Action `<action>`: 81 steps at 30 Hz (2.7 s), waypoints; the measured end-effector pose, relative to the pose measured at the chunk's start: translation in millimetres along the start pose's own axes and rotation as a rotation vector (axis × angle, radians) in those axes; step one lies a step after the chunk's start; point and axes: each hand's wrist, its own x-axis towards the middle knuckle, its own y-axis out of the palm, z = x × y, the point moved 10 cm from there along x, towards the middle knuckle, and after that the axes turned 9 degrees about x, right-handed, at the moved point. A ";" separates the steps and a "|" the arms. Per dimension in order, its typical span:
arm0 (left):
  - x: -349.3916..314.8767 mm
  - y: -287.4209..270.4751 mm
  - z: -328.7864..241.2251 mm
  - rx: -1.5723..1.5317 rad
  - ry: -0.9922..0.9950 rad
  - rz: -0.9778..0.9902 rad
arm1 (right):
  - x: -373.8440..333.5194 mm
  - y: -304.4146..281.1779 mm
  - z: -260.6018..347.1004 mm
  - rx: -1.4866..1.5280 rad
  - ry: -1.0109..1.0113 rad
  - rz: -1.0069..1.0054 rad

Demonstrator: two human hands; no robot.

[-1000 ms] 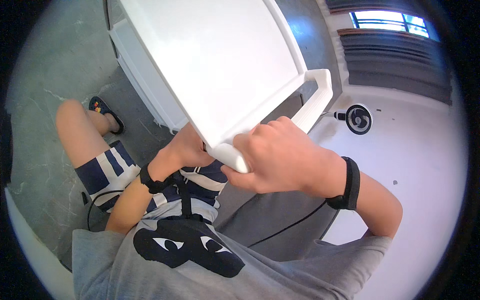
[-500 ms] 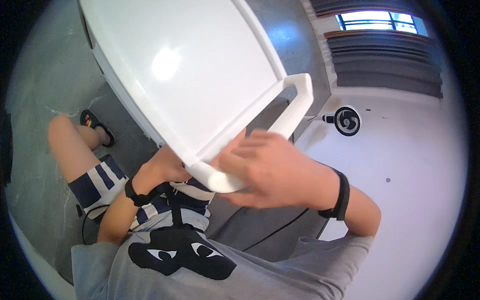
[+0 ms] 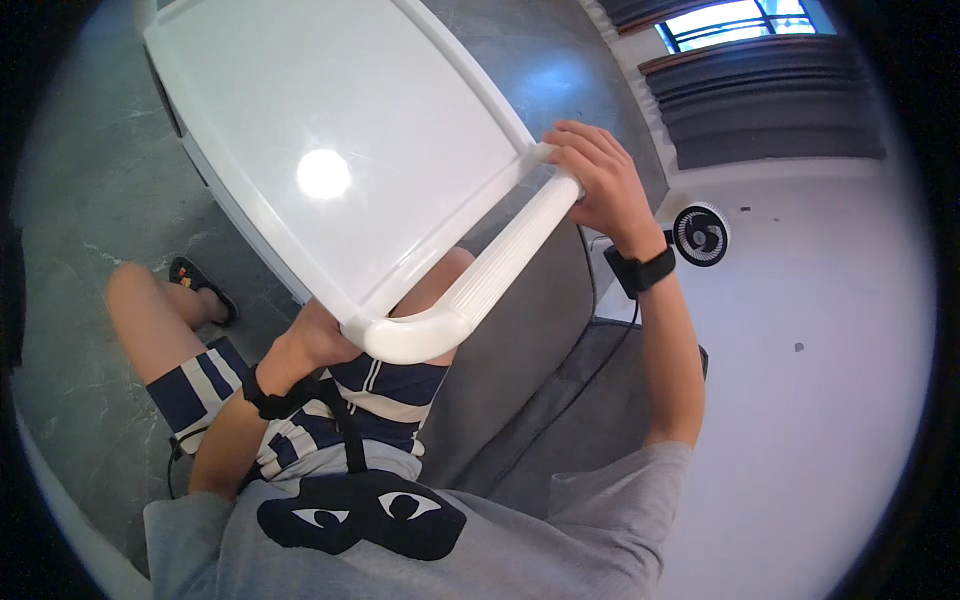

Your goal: The person is disassembling a white plastic tiered cart by pulling apart the shelves and metal supports while sitting on a couch.

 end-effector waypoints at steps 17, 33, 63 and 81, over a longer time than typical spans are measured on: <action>-2.7 -13.8 -18.9 -0.041 0.020 -0.108 | 51.9 -2.4 192.2 0.428 0.006 0.308; 17.1 4.7 -24.6 -0.336 0.064 -0.218 | 27.0 75.6 173.0 0.352 0.475 1.112; -9.2 -22.3 -14.9 -0.425 -0.405 -0.017 | -12.8 -41.3 18.1 0.351 0.316 -0.078; -21.9 -249.2 8.1 -0.161 -0.193 0.007 | 52.6 146.6 29.1 1.409 0.463 -0.672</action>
